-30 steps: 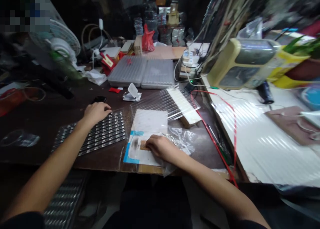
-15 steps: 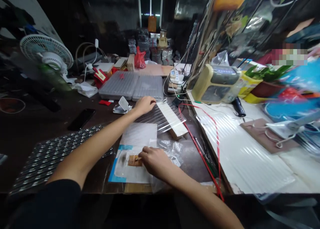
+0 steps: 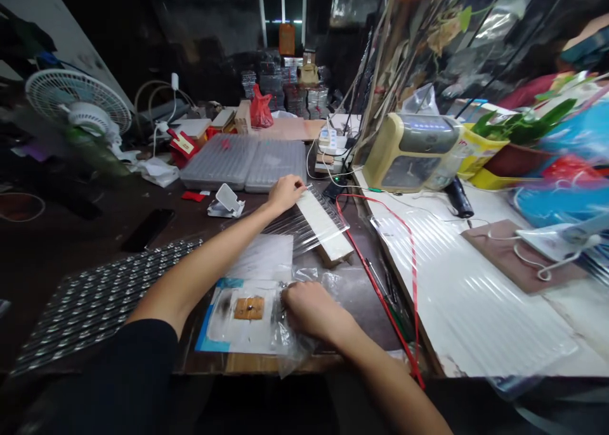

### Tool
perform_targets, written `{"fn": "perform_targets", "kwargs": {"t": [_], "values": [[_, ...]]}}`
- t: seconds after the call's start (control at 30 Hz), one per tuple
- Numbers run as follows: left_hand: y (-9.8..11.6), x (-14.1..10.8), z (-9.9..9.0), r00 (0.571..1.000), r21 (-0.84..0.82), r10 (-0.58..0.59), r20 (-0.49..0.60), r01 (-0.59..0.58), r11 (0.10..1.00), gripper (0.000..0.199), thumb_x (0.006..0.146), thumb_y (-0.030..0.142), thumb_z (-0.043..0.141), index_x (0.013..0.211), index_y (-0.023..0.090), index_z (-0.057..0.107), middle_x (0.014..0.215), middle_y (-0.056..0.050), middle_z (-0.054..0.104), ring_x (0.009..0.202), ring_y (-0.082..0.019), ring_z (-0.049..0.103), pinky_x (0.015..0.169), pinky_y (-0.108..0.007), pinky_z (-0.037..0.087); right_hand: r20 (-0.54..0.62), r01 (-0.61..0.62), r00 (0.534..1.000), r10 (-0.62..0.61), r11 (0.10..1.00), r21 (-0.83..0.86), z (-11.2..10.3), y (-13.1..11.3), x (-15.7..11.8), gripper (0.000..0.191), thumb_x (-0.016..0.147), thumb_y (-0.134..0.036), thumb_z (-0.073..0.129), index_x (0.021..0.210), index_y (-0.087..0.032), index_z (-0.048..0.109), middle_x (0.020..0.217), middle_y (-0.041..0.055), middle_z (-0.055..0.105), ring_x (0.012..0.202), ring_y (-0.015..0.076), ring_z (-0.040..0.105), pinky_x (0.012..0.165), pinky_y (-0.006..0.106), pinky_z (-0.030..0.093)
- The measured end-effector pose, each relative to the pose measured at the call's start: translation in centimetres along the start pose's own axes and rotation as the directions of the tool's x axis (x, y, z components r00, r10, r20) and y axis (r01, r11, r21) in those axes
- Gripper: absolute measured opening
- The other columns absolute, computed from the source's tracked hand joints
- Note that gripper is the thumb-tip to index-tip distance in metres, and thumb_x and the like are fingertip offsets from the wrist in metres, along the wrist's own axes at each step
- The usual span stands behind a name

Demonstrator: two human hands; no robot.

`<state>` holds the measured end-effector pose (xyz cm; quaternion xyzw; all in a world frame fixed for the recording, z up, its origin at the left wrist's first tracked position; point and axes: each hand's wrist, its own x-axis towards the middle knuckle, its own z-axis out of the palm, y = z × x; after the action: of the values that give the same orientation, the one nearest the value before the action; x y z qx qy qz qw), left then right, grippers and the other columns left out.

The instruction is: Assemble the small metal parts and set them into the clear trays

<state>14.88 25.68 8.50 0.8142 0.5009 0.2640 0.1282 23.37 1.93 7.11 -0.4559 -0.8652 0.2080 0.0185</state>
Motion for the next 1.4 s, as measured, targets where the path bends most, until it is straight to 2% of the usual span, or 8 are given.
{"fn": "perform_targets", "kwargs": {"t": [0.17,0.27,0.37,0.47,0.57,0.73,0.9,1.4], "values": [[-0.6,-6.0,-4.0,0.997,-0.259,0.071,-0.033,-0.078,0.963,0.015,0.092,0.027,0.055,0.093,0.014,0.063,0.08,-0.004,0.07,0.078,-0.017,0.066,0.078,-0.028,0.05,0.019,-0.004,1.0,0.003,0.999,0.052,-0.9,0.1,0.2,0.017,0.08,-0.015,0.058,0.089,-0.011,0.071,0.086,0.0148,0.074,0.073,0.0241,0.069,0.06,0.028,0.043],[-1.8,-12.6,-7.1,0.998,-0.428,0.042,0.047,-0.018,0.904,0.016,0.09,0.028,0.058,0.097,0.015,0.062,0.085,-0.004,0.07,0.078,-0.017,0.068,0.074,-0.027,0.052,-0.032,0.082,0.997,-0.077,0.979,0.186,-0.9,0.5,0.7,0.019,0.084,-0.012,0.054,0.096,-0.014,0.069,0.091,0.0104,0.073,0.078,0.0195,0.067,0.067,0.026,0.045],[-3.4,-20.1,-9.1,0.982,-0.37,-0.05,0.184,0.116,0.922,0.017,0.089,0.026,0.056,0.097,0.018,0.069,0.097,-0.005,0.073,0.088,-0.019,0.069,0.081,-0.03,0.053,-0.133,0.177,0.981,-0.142,0.935,0.307,-0.3,0.6,1.6,0.025,0.09,-0.009,0.047,0.102,-0.014,0.069,0.1,0.0102,0.072,0.088,0.0182,0.066,0.078,0.027,0.046],[-4.9,-26.2,-9.1,0.968,-0.245,-0.169,0.186,0.212,0.946,0.019,0.09,0.026,0.054,0.097,0.023,0.072,0.1,-0.003,0.074,0.093,-0.02,0.068,0.085,-0.032,0.053,-0.173,0.202,0.974,-0.148,0.91,0.362,0.4,0.2,2.4,0.024,0.095,-0.014,0.047,0.101,-0.016,0.07,0.098,0.0085,0.072,0.088,0.018,0.066,0.08,0.028,0.047],[-5.8,-29.6,-7.8,0.98,-0.175,-0.157,0.125,0.178,0.969,0.017,0.091,0.027,0.056,0.099,0.024,0.07,0.103,-0.004,0.073,0.096,-0.021,0.067,0.087,-0.033,0.053,-0.174,0.179,0.977,-0.122,0.913,0.366,1.3,-0.5,3.2,0.022,0.095,-0.016,0.05,0.1,-0.016,0.072,0.095,0.008,0.073,0.086,0.0178,0.066,0.079,0.028,0.048],[-5.8,-30.7,-6.8,0.995,-0.079,-0.086,0.047,0.089,0.993,0.015,0.092,0.026,0.058,0.1,0.024,0.071,0.102,-0.005,0.073,0.098,-0.022,0.064,0.093,-0.038,0.05,-0.219,0.127,0.975,-0.044,0.917,0.379,2.6,-1.3,4.2,0.022,0.093,-0.017,0.053,0.1,-0.015,0.073,0.098,0.0093,0.074,0.089,0.0195,0.068,0.081,0.03,0.05],[-4.5,-30.8,-6.2,0.984,-0.314,-0.174,-0.045,0.152,0.937,0.008,0.089,0.029,0.065,0.094,0.024,0.069,0.095,-0.003,0.074,0.091,-0.02,0.068,0.084,-0.032,0.054,-0.241,0.095,0.971,-0.002,0.924,0.371,3.0,-1.1,4.5,0.019,0.092,-0.019,0.054,0.096,-0.017,0.072,0.093,0.0071,0.074,0.086,0.019,0.068,0.08,0.031,0.05],[-4.1,-31.0,-5.1,0.999,-0.284,-0.044,-0.016,0.038,0.958,0.007,0.088,0.027,0.067,0.094,0.027,0.073,0.095,0.0,0.076,0.091,-0.019,0.068,0.086,-0.033,0.052,-0.203,0.098,0.979,-0.028,0.936,0.338,3.8,-1.4,4.3,0.021,0.093,-0.013,0.051,0.101,-0.016,0.071,0.098,0.0076,0.071,0.087,0.0174,0.066,0.078,0.027,0.049]]}}
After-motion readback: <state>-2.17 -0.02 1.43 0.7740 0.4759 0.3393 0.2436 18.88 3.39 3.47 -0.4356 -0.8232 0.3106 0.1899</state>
